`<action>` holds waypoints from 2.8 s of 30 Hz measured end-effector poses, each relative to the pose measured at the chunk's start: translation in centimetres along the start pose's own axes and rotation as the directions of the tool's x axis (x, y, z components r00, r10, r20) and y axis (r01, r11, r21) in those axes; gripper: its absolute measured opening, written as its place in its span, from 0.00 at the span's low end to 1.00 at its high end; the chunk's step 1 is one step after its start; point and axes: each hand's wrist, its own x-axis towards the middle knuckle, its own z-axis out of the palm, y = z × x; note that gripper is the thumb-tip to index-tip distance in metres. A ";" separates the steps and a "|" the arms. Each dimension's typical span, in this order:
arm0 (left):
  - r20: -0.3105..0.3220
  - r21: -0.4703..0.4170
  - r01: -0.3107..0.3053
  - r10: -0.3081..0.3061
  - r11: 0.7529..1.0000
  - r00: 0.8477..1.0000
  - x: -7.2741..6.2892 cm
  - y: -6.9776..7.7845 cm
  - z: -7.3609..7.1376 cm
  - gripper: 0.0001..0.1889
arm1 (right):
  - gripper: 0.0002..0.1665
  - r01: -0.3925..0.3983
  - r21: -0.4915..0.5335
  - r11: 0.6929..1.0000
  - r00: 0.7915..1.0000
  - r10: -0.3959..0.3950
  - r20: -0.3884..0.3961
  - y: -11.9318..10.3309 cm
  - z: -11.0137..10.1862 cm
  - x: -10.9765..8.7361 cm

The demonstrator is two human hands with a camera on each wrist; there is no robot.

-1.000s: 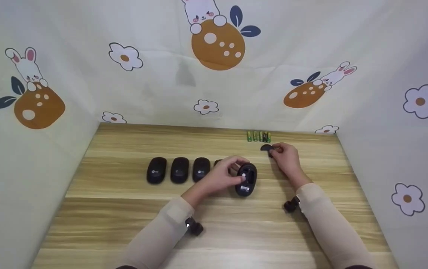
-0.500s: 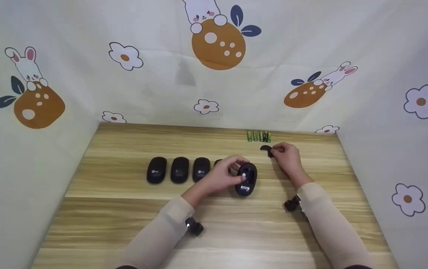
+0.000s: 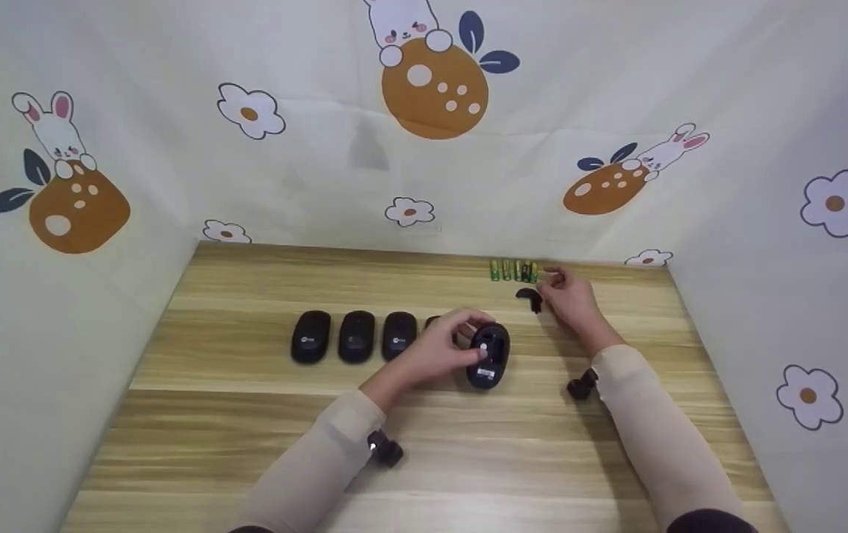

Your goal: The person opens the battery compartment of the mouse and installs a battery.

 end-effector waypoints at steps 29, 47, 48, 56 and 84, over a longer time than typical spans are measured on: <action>-0.003 0.002 0.001 -0.001 1.000 1.000 0.2 0.0 0.0 0.27 | 0.37 0.107 -0.114 0.988 0.964 -0.076 0.253 0.1 -1.3 3.8; 0.004 -0.020 -0.016 0.016 1.000 1.000 0.3 -0.3 0.0 0.27 | 0.29 0.110 0.126 0.986 0.975 -0.132 0.181 1.2 -1.1 3.0; 0.004 -0.020 -0.014 0.015 1.000 1.000 0.3 -0.4 0.0 0.27 | 0.29 0.107 0.133 0.985 0.978 -0.129 0.165 1.3 -1.0 3.0; 0.001 -0.016 -0.004 0.004 1.000 1.000 0.3 -0.4 0.1 0.27 | 0.27 0.148 0.157 0.976 0.986 -0.157 0.051 1.6 -0.6 2.4; -0.008 -0.022 0.003 -0.003 1.000 1.000 0.3 -0.2 0.0 0.27 | 0.18 0.206 0.336 0.919 0.979 -0.196 -0.065 -3.0 0.6 -3.3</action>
